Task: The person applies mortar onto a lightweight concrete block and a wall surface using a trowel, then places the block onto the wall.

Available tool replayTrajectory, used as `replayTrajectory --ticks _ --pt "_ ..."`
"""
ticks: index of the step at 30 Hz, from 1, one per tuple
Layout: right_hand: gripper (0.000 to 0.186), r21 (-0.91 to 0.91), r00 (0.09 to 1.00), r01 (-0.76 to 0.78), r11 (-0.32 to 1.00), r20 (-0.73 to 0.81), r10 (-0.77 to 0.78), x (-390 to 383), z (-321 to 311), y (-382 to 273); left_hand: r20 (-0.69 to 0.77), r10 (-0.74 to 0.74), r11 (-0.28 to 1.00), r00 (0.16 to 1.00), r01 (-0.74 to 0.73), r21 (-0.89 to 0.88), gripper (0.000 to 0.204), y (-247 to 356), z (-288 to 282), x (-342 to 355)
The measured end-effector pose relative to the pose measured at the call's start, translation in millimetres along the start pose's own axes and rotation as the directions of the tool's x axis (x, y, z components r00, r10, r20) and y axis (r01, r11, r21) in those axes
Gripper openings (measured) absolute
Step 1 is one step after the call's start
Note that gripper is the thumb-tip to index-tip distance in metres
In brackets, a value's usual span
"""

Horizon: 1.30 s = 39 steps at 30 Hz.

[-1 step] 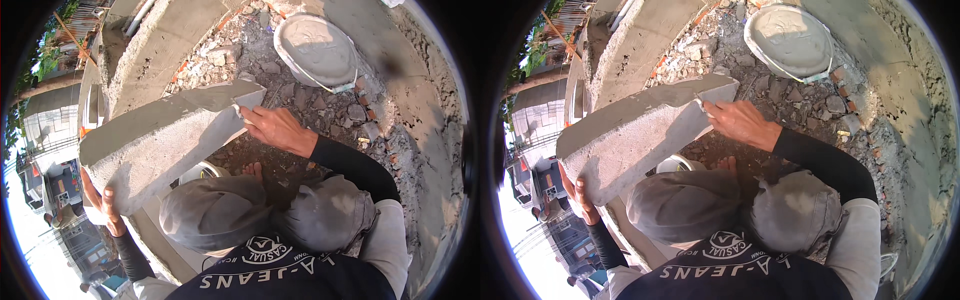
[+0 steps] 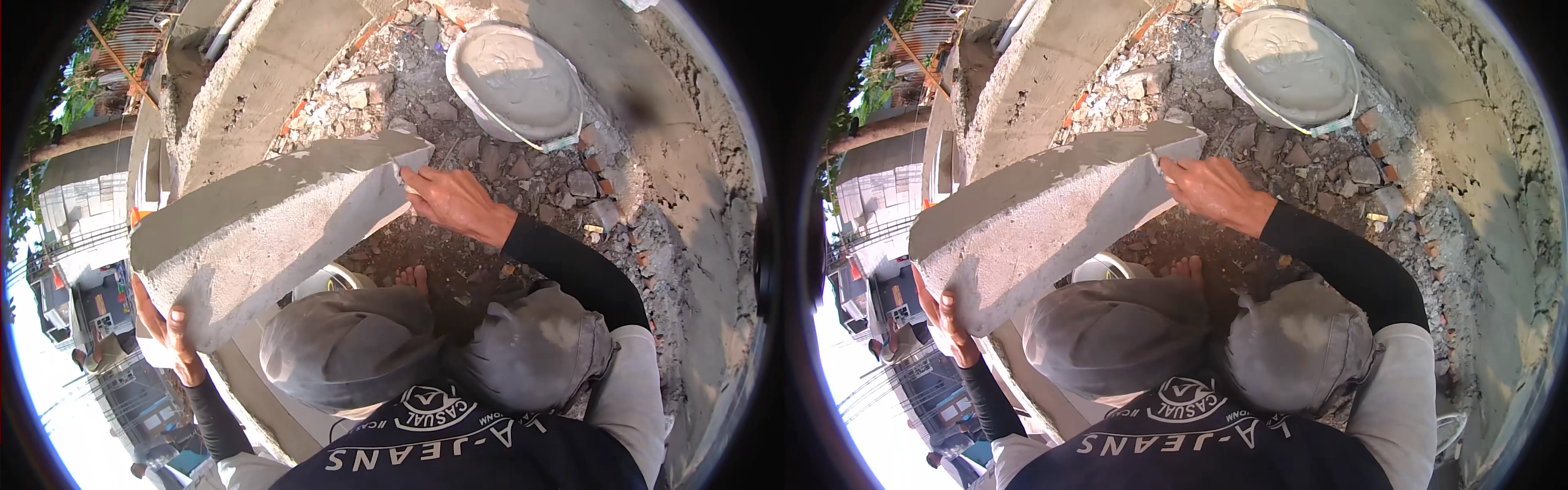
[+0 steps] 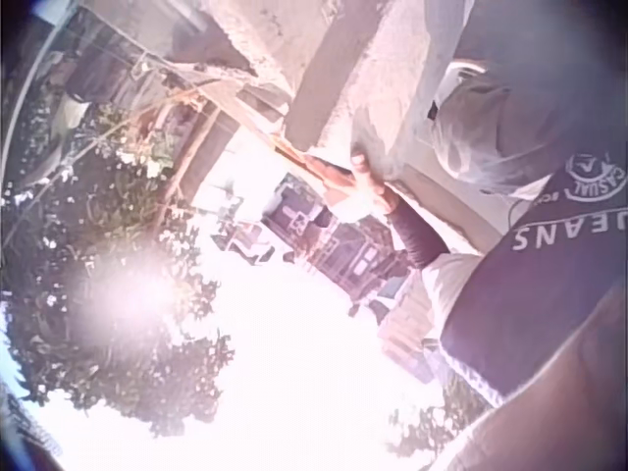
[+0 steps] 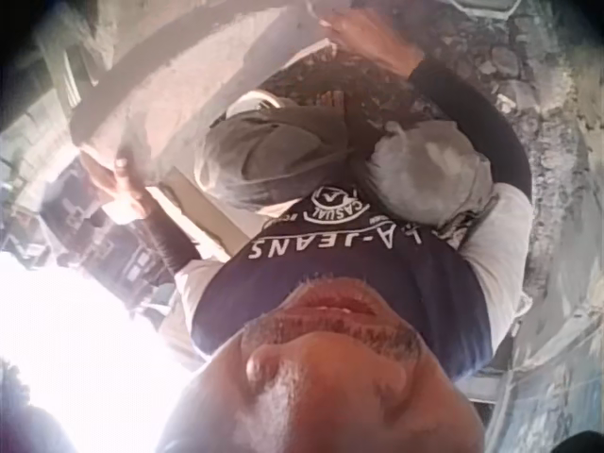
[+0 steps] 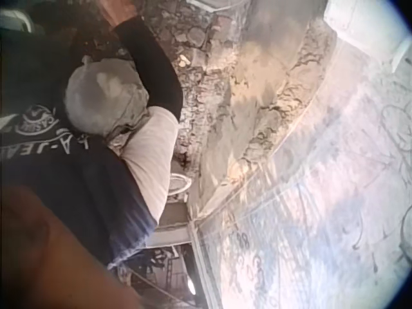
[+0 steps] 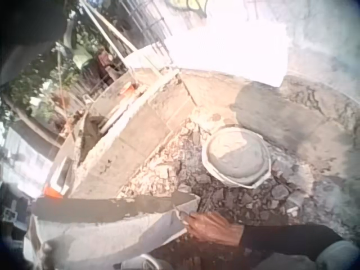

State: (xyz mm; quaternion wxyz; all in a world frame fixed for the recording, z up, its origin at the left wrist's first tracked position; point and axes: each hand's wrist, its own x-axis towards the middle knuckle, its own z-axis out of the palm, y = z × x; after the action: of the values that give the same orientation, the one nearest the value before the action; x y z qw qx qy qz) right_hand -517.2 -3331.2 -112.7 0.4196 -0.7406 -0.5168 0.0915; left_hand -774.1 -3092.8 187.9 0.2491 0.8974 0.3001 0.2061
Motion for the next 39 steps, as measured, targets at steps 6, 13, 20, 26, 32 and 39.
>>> replayTrajectory --ticks 6,13,20,26,32,39 --pt "0.027 -0.101 0.993 -0.108 0.989 0.034 0.112 -27 42 104 -0.066 -0.013 1.0 0.998 0.013 0.01 0.109 -15 -2 -2" --pt "0.026 -0.009 0.89 -0.436 0.9 0.142 0.433 -70 -3 82 -0.054 0.01 1.0 0.998 -0.01 -0.001 0.111 -8 -3 1" --pt "0.027 -0.015 0.882 -0.446 0.895 0.162 0.443 -8 60 92 -0.01 0.053 0.994 0.999 -0.051 0.093 0.116 -15 -10 5" --pt "0.029 -0.073 0.879 -0.441 0.895 0.165 0.447 -88 4 61 -0.078 -0.003 0.996 0.997 0.011 0.093 0.117 0 -8 -3" --pt "0.026 0.034 0.855 -0.517 0.856 0.07 0.514 -51 5 77 -0.042 0.008 0.997 0.999 -0.004 0.082 0.114 -1 7 5" --pt "0.028 -0.191 0.847 -0.459 0.868 0.201 0.492 -87 -12 26 -0.08 -0.012 0.998 0.997 0.016 0.056 0.11 -1 4 -2"
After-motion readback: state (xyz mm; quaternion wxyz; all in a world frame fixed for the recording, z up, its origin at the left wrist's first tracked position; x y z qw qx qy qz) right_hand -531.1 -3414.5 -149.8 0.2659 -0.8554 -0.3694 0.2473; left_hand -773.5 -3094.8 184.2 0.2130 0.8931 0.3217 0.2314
